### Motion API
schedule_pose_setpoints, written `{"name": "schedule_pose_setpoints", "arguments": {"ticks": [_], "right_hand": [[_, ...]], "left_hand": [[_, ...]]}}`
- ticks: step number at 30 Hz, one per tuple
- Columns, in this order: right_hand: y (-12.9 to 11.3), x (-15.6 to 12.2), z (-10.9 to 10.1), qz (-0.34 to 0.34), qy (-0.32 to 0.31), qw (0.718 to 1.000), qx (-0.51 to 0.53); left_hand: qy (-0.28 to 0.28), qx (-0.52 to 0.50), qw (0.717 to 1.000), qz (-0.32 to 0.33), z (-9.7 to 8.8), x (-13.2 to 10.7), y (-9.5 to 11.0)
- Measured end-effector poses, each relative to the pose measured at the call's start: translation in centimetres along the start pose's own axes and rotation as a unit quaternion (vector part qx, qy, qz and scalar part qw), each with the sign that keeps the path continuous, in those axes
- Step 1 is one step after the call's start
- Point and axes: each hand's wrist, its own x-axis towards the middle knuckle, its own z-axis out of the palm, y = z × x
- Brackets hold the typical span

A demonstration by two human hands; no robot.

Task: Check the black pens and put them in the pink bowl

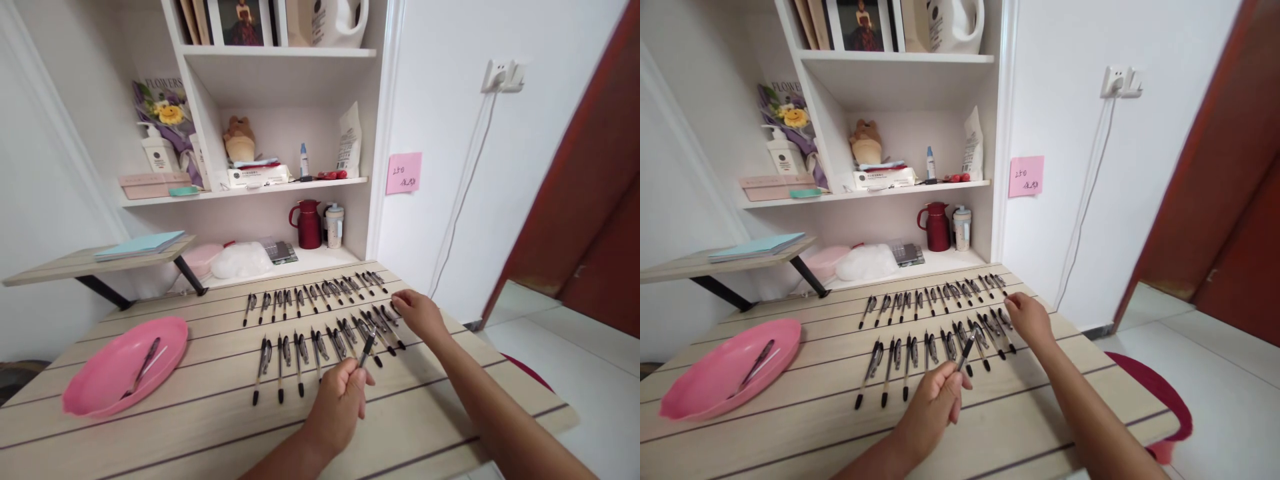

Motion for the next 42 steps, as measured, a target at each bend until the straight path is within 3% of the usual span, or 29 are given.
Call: {"name": "schedule_pose_setpoints", "arguments": {"ticks": [3,7,12,14,16,18,19,21,26,32,42], "right_hand": [[1.7,2.9,0.8,0.015,0.011,0.998,-0.068],[2.7,3.9,1.7,0.027,0.009,0.998,-0.064],[2.5,3.8,1.4,0.041,-0.014,0.999,-0.004],[1.5,2.8,1.0,0.026,-0.038,0.996,0.079],[-0.2,1.1,0.5,-0.003,-0.082,0.963,0.255],[-2.2,-1.1,0.0,-0.034,-0.136,0.888,0.438],[-3.1,-2.1,-0.2,-0.041,-0.145,0.865,0.479],[-4.6,-3.7,-0.7,-0.051,-0.145,0.846,0.510],[-5.7,-5.1,-1.2,-0.075,-0.140,0.857,0.490],[-5.4,-5.9,-0.9,-0.087,-0.182,0.873,0.444],[-5.2,-7.5,0.5,-0.081,-0.247,0.868,0.422]], "left_hand": [[-0.004,-0.003,1.000,0.005,-0.1,0.1,-0.4],[-0.002,-0.007,1.000,0.004,-0.2,0.3,-0.7],[0.001,-0.013,1.000,-0.009,-0.3,0.3,-0.5],[0.003,-0.018,1.000,-0.012,-0.3,0.3,-0.5],[0.003,-0.023,1.000,-0.013,-0.3,0.3,-0.5],[0.003,-0.028,1.000,-0.011,-0.3,0.4,-0.7],[0.004,-0.030,0.999,-0.009,-0.3,0.4,-0.8],[0.003,-0.033,0.999,-0.006,-0.4,0.5,-1.0],[-0.001,-0.039,0.999,-0.002,-0.5,0.6,-1.1],[0.006,-0.039,0.999,0.003,-0.4,0.5,-0.9],[0.013,-0.029,0.999,0.008,-0.3,0.0,0.1]]}}
